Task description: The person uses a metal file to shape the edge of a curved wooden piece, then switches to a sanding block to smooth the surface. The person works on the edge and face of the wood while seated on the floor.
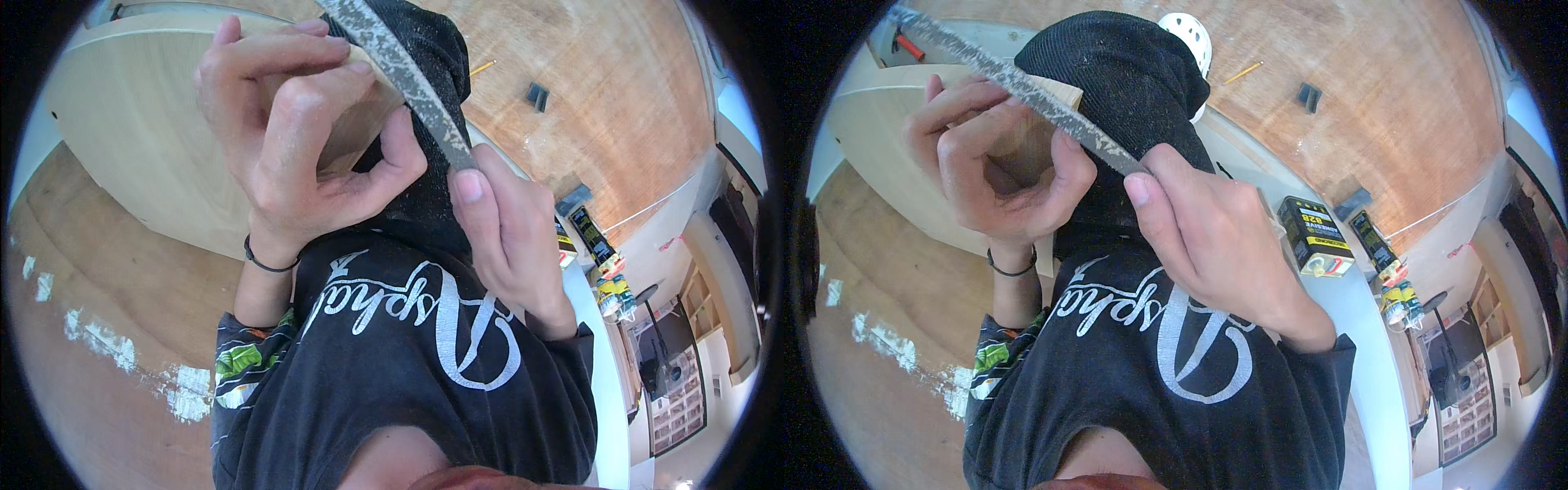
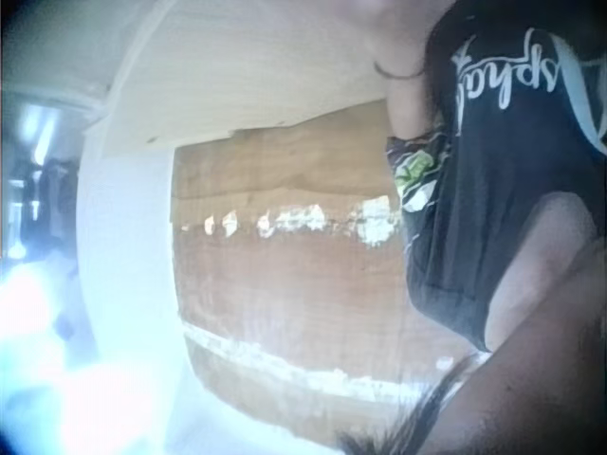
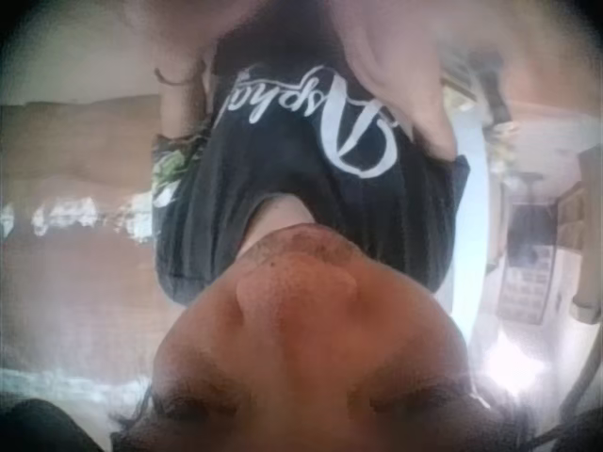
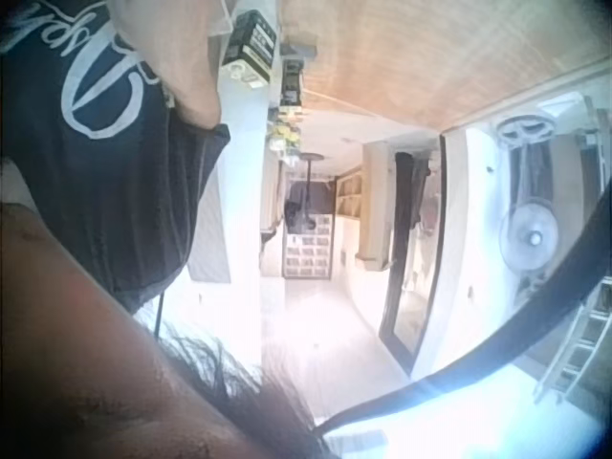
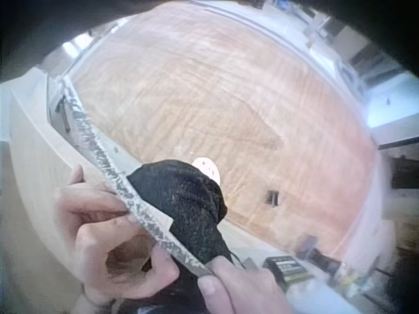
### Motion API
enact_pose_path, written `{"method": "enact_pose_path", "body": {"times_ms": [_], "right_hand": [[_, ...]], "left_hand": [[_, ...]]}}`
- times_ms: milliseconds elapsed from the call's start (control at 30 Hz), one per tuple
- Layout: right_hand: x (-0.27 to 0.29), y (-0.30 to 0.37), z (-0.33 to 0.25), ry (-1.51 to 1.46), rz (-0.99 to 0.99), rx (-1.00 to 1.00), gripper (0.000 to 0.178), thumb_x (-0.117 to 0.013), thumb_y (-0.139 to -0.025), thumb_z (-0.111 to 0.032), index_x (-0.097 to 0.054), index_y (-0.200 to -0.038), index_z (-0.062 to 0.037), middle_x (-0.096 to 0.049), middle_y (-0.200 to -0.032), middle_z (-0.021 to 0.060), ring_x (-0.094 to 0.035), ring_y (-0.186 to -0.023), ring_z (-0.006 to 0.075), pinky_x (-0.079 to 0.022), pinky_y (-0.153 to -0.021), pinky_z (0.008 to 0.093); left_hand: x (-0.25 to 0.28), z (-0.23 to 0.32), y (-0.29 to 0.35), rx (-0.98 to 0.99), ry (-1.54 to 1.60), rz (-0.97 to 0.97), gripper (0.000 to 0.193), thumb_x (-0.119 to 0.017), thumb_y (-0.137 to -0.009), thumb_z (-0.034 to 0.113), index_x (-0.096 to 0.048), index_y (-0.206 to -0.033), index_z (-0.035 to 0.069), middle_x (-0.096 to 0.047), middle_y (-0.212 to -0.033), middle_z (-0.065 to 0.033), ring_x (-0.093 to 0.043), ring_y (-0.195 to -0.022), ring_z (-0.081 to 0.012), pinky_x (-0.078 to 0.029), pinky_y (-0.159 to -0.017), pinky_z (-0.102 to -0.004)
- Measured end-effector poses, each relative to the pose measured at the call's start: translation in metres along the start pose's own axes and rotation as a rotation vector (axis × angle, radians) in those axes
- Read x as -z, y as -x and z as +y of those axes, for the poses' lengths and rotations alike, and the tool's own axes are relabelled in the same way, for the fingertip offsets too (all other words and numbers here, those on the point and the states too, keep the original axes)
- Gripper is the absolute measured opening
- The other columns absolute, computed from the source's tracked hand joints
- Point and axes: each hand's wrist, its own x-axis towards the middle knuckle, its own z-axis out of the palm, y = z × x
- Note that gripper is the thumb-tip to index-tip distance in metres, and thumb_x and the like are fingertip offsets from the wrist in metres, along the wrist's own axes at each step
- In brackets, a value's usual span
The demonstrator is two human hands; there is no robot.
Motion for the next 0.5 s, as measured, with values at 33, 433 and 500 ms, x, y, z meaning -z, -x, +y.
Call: {"method": "enact_pose_path", "body": {"times_ms": [33, 433, 500], "right_hand": [[-0.001, 0.0, -0.001, 0.002, 0.007, -0.002, 0.037, -0.04, -0.106, -0.029, -0.054, -0.085, -0.0019, -0.049, -0.059, 0.0066, -0.05, -0.052, 0.0156, -0.038, -0.052, 0.0291], [0.012, -0.016, -0.007, 0.024, -0.06, -0.086, 0.041, -0.039, -0.107, -0.031, -0.053, -0.082, -0.0021, -0.046, -0.056, 0.0062, -0.046, -0.052, 0.0183, -0.034, -0.049, 0.0314], [0.016, -0.017, -0.013, 0.061, -0.094, -0.124, 0.034, -0.045, -0.105, -0.027, -0.055, -0.085, -0.0013, -0.05, -0.059, 0.0201, -0.058, -0.058, 0.0404, -0.042, -0.053, 0.0431]], "left_hand": [[0.0, 0.0, 0.0, -0.013, -0.009, 0.004, 0.037, -0.077, -0.06, 0.011, -0.063, -0.093, 0.005, -0.063, -0.097, -0.0113, -0.056, -0.101, -0.0261, -0.037, -0.105, -0.0533], [-0.004, 0.002, 0.003, 0.039, -0.084, 0.032, 0.039, -0.08, -0.056, 0.014, -0.065, -0.092, 0.01, -0.066, -0.095, -0.0041, -0.057, -0.102, -0.0259, -0.044, -0.097, -0.0464], [-0.004, 0.002, 0.004, 0.046, -0.078, 0.027, 0.038, -0.08, -0.056, 0.013, -0.066, -0.091, 0.011, -0.066, -0.095, -0.0047, -0.057, -0.102, -0.0256, -0.044, -0.097, -0.0457]]}}
